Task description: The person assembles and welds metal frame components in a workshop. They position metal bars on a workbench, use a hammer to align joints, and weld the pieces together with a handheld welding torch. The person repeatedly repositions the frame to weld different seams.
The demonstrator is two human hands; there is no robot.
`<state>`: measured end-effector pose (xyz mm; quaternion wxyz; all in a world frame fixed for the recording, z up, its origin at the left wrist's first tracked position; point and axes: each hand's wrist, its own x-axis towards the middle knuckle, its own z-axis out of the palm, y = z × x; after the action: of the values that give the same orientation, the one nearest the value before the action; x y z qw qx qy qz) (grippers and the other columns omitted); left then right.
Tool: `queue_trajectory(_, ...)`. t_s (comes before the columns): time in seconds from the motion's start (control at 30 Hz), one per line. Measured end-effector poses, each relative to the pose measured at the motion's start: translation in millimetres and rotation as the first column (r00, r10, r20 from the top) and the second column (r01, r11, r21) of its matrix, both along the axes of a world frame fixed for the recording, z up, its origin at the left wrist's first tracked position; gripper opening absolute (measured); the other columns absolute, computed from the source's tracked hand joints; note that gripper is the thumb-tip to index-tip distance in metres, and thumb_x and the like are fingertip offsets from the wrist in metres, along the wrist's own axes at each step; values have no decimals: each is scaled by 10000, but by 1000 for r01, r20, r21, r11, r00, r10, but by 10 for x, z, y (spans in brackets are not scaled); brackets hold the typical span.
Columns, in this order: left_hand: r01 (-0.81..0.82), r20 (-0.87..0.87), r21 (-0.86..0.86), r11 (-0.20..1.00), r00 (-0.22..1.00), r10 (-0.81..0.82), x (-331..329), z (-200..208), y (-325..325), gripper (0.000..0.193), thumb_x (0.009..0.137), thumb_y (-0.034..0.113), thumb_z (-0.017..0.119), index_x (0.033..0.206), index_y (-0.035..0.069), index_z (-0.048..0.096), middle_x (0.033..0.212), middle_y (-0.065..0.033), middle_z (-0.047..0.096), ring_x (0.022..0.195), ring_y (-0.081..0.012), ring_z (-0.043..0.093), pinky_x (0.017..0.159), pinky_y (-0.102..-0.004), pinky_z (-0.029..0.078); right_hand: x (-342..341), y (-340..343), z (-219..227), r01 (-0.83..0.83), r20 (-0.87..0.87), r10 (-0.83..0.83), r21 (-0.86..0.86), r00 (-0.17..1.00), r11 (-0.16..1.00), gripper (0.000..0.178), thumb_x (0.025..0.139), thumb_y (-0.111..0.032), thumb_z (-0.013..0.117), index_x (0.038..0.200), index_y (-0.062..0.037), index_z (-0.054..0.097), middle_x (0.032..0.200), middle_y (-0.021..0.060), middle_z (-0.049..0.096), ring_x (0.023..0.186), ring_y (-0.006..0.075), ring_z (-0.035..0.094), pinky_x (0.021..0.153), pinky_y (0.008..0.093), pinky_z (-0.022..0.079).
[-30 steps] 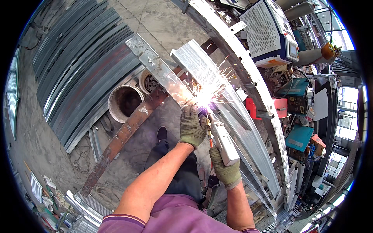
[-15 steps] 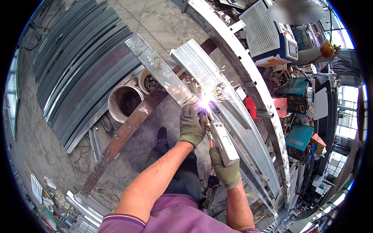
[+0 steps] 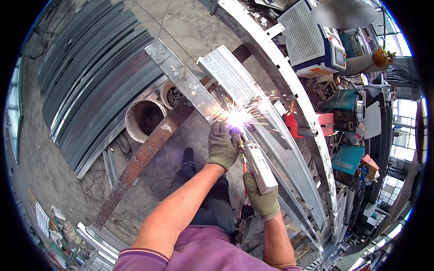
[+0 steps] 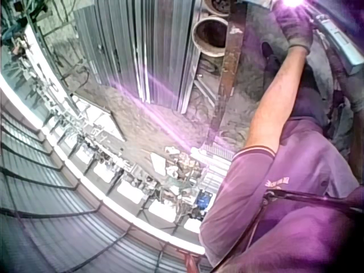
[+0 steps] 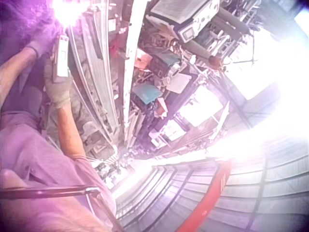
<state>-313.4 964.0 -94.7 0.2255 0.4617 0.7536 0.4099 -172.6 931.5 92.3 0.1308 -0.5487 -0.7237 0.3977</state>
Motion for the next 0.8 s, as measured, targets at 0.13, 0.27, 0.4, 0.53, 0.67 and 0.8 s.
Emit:
queue_trajectory(0.13, -19, 3, 12, 1000, 1000, 19, -5, 58, 10, 581, 962, 236, 651, 1460, -27, 508, 1401, -302, 534, 1318, -492, 516, 1152, -567, 416, -35, -3, -6, 19, -4, -19, 75, 1000, 997, 288, 965, -207, 809, 1188, -31, 759, 960, 165, 785, 865, 318, 794, 753, 402, 615)
queue_trajectory(0.27, -14, 17, 11, 1000, 1000, 14, -22, 112, 10, 600, 959, 223, 655, 1481, -21, 491, 1408, -296, 532, 1340, -484, 503, 1167, -561, 405, 28, -29, -6, -24, 11, 24, -1, 1000, 1000, 379, 1019, -156, 758, 1338, 26, 664, 1042, 101, 727, 918, 195, 686, 812, 361, 567)
queue_trajectory(0.4, -3, 31, 26, 1000, 1000, 2, -38, 126, 23, 586, 963, 221, 652, 1473, -22, 496, 1410, -299, 528, 1325, -482, 514, 1160, -560, 415, 40, -53, -3, 0, 1, 0, -18, 1000, 1000, 358, 1018, -155, 760, 1316, 24, 672, 1012, 92, 720, 888, 180, 675, 786, 357, 563)
queue_trajectory(0.53, 8, 13, 13, 1000, 1000, -8, -37, 85, 20, 572, 973, 230, 644, 1457, -38, 499, 1410, -304, 524, 1309, -485, 524, 1149, -560, 426, 48, -52, -7, -10, 4, 10, -21, 1000, 1000, 341, 1016, -160, 767, 1291, 22, 681, 974, 78, 713, 848, 167, 666, 751, 352, 559)
queue_trajectory(0.67, -6, 4, -25, 1000, 1000, 6, -12, 91, 9, 556, 982, 234, 635, 1438, -54, 501, 1403, -309, 524, 1306, -492, 524, 1147, -563, 427, 11, -51, 46, 31, 4, -30, -79, 1000, 996, 325, 1016, -170, 770, 1269, 19, 690, 943, 64, 706, 822, 161, 658, 726, 352, 555)
queue_trajectory(0.8, -7, -35, 21, 1000, 999, 8, 5, 24, 2, 557, 981, 241, 631, 1431, -60, 497, 1385, -315, 533, 1296, -498, 527, 1142, -571, 422, 30, -89, 9, 51, 11, -50, -76, 999, 996, 312, 1019, -183, 769, 1252, 11, 694, 922, 58, 698, 807, 155, 649, 712, 349, 547)
